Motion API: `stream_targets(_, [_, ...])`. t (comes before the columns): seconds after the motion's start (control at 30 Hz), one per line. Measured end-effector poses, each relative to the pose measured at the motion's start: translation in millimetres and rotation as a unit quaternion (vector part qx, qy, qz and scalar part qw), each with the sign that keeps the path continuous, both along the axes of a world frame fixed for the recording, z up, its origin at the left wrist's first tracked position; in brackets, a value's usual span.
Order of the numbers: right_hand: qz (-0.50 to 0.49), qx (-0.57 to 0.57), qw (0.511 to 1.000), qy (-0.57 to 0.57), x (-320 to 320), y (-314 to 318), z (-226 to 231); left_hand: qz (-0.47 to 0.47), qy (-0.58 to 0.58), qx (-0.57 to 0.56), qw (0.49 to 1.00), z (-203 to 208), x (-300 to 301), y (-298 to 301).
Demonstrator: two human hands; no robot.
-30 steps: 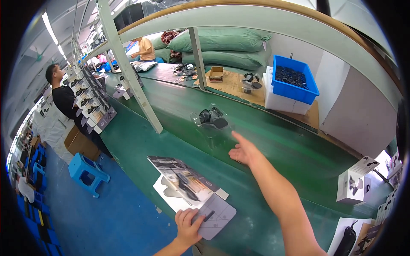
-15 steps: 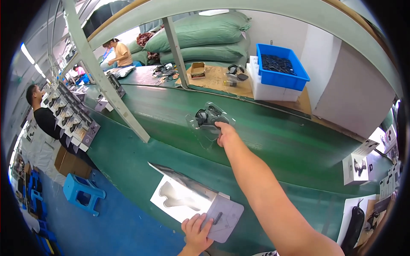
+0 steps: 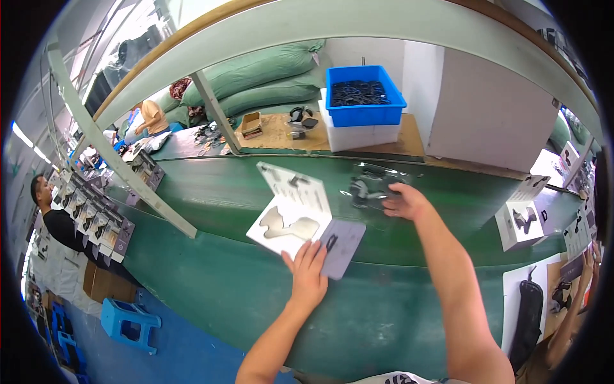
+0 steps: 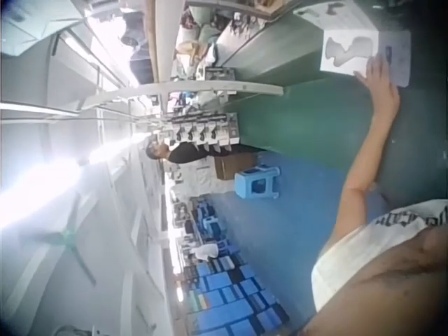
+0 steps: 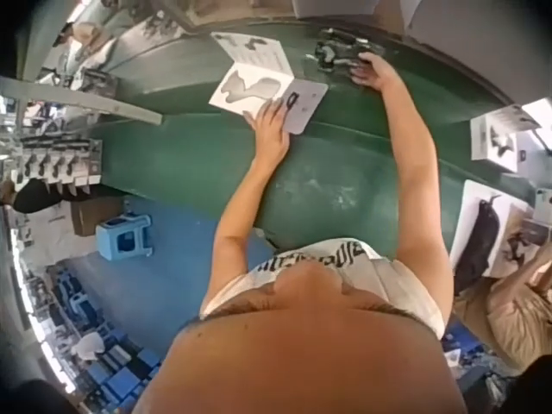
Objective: Packaging electronic gimbals into boxes with foam inserts and manuals on an assembly line.
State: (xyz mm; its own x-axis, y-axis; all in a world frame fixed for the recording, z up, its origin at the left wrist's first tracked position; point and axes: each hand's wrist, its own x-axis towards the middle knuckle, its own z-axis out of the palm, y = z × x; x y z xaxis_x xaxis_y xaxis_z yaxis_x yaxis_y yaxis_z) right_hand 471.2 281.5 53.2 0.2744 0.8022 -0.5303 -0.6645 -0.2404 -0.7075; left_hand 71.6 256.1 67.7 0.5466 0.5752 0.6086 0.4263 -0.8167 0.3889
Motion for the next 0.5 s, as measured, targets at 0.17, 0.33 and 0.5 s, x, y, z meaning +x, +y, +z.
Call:
stream_targets(0.17, [0.030, -0.018, 0.999, -0.020, 43.7, -106.3, 10.7, -0.007, 0.011, 0.024, 1.000, -9.3, 91.1, 47.0])
stream_targets(0.33, [0.110, -0.026, 0.993, -0.026, 25.5, -119.8, 8.2, 0.000, 0.021, 0.026, 0.999, -4.3, 144.5, 40.3])
stream_targets(0.5, [0.018, 0.021, 1.000, 0.013, 24.3, -94.3, -12.6, -0.050, 0.096, 0.011, 0.994, -1.3, 146.4, 25.7])
